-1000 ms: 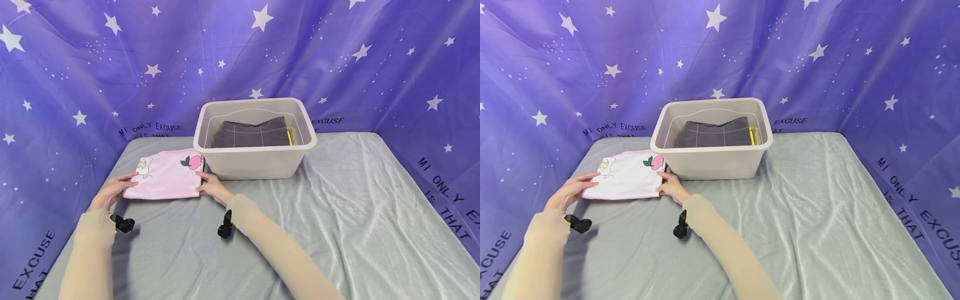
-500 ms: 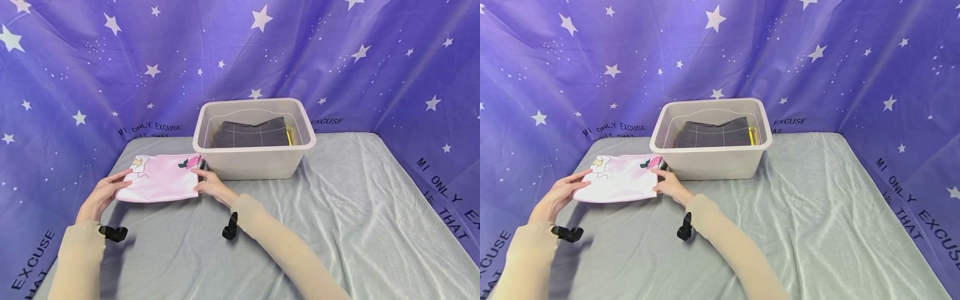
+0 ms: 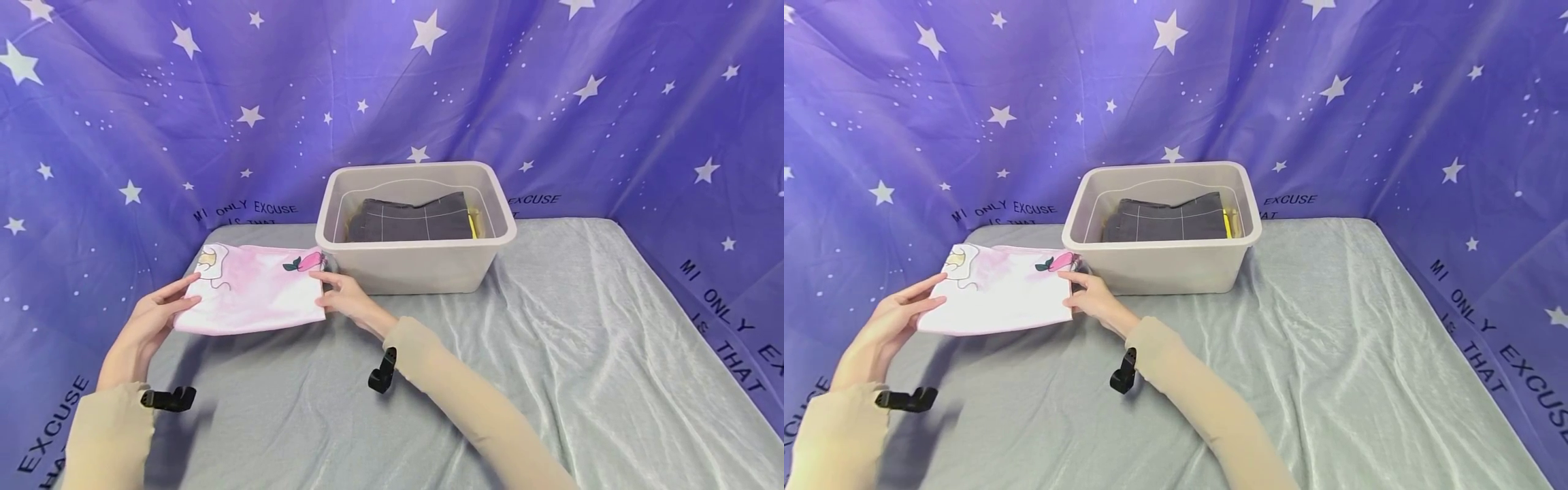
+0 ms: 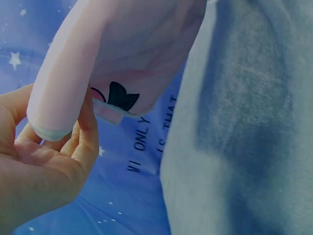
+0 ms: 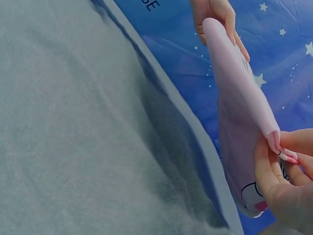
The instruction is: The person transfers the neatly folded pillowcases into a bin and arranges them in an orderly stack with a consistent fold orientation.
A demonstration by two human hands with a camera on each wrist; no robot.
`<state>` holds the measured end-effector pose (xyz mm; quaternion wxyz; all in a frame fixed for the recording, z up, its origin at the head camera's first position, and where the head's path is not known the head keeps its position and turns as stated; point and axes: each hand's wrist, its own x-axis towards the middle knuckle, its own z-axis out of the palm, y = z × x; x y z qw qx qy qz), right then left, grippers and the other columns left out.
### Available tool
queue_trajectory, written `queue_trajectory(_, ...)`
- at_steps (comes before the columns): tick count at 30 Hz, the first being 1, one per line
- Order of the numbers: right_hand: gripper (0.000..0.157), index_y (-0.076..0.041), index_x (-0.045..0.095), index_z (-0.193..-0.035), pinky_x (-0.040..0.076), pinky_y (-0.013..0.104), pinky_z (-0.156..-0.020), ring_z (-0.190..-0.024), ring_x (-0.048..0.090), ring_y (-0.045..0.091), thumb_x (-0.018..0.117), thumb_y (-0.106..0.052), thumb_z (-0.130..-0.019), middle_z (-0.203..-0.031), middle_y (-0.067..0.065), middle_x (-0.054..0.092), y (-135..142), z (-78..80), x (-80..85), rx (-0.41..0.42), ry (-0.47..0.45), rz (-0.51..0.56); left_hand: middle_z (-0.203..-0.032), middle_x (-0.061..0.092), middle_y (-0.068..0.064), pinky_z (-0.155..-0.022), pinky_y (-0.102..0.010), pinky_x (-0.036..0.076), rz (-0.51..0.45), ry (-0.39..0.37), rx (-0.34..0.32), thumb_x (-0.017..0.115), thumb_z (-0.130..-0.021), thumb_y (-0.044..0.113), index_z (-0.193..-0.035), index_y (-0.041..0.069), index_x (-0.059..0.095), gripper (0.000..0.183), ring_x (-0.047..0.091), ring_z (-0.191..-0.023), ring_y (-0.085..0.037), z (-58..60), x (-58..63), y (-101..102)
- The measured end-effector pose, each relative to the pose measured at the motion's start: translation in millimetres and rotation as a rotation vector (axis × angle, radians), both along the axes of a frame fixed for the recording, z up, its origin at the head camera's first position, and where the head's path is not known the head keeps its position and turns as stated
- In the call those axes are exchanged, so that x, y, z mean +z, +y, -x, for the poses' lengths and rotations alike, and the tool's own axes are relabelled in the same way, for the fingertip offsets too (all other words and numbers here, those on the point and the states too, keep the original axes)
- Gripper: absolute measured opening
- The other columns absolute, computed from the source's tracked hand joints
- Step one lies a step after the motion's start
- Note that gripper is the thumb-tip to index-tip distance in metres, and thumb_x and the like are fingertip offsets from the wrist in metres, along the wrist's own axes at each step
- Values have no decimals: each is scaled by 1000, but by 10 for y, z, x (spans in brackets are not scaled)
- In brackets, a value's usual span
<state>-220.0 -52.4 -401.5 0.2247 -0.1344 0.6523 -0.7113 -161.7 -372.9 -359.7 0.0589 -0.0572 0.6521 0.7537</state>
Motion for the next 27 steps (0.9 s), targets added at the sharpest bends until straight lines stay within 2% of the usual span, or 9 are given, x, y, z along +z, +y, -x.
queue_trajectory(3,54,-6,49,-131,53,30,-75,-73,61,9,55,13,-81,-101,31,61,11,-9,34,4,2,13,-94,64,16,-60,-20,51,-10,12,6,58,-85,-4,-104,27,70,39,60,-74,-4,-62,67,20)
queue_trajectory(6,54,-7,50,-131,53,28,-73,-73,60,7,56,12,-81,-96,29,64,21,-17,64,7,14,16,-95,64,15,-60,-21,51,-29,29,7,56,-86,-6,-105,27,69,40,61,-75,-5,-124,121,41)
queue_trajectory(13,52,-6,50,-131,53,29,-73,-70,59,7,56,11,-82,-77,12,65,47,-54,156,29,68,47,-97,66,11,-59,-22,52,-82,92,32,52,-86,-10,-108,23,69,43,63,-77,-5,-240,200,89)
queue_trajectory(19,52,-6,49,-132,53,28,-74,-73,59,5,55,10,-83,-91,26,65,61,-78,252,47,95,57,-98,67,7,-60,-22,52,-135,163,38,49,-85,-14,-110,19,68,45,64,-81,-7,-319,246,96)
queue_trajectory(21,52,-5,47,-132,53,28,-75,-73,59,5,55,11,-83,-90,26,65,65,-84,276,60,109,69,-98,68,6,-60,-23,52,-141,169,52,49,-85,-14,-110,18,68,45,64,-80,-7,-340,262,97)
queue_trajectory(27,53,-3,44,-134,53,27,-74,-69,58,4,55,10,-83,-72,4,64,79,-96,320,88,157,97,-98,68,1,-62,-24,53,-217,193,66,47,-85,-17,-112,14,67,46,65,-82,-10,-404,305,121)
